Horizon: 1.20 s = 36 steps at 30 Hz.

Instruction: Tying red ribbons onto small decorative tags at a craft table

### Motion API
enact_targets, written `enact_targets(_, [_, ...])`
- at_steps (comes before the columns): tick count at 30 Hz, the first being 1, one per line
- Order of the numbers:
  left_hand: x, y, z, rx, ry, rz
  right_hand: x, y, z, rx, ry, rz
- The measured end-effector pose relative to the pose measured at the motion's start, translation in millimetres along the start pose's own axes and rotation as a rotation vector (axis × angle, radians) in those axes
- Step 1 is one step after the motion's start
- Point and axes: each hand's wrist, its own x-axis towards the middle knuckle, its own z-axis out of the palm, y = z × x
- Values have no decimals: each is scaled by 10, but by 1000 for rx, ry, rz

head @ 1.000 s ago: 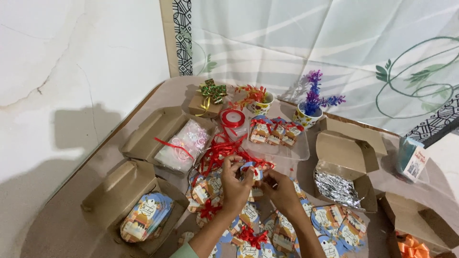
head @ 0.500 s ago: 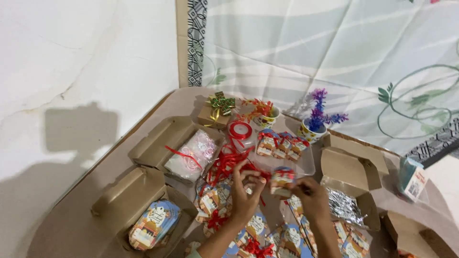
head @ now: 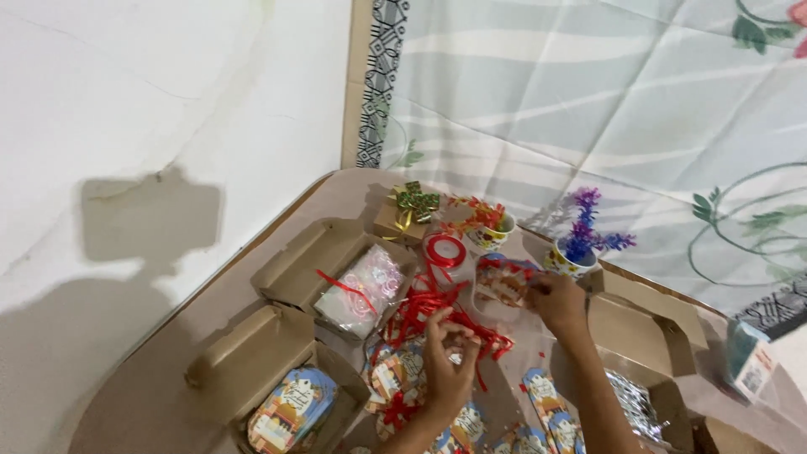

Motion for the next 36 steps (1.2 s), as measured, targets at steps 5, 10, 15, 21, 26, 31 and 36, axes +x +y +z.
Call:
enact_targets(5, [30, 32, -32, 15, -1, -84, 417, 170, 549, -82, -105, -16])
enact_targets(10, [62, 44, -32, 4, 3, -75, 585, 187, 756, -28, -125, 42])
enact_targets(15, [76, -21, -27, 3, 4, -34, 1004, 637, 1131, -396, -162, 41])
enact_targets(21, [84, 20, -37, 21, 7, -82, 572, 146, 749, -231, -161, 136])
enact_targets(26, [79, 21, -57, 12, -23, -55, 16, -133, 244, -173, 15, 43])
enact_targets(31, [93, -71, -37, 65, -52, -90, -886, -370, -44, 136, 225, 59])
enact_targets(36, [50, -309, 1, 159, -78, -14, -1444, 313, 648, -3, 368, -204])
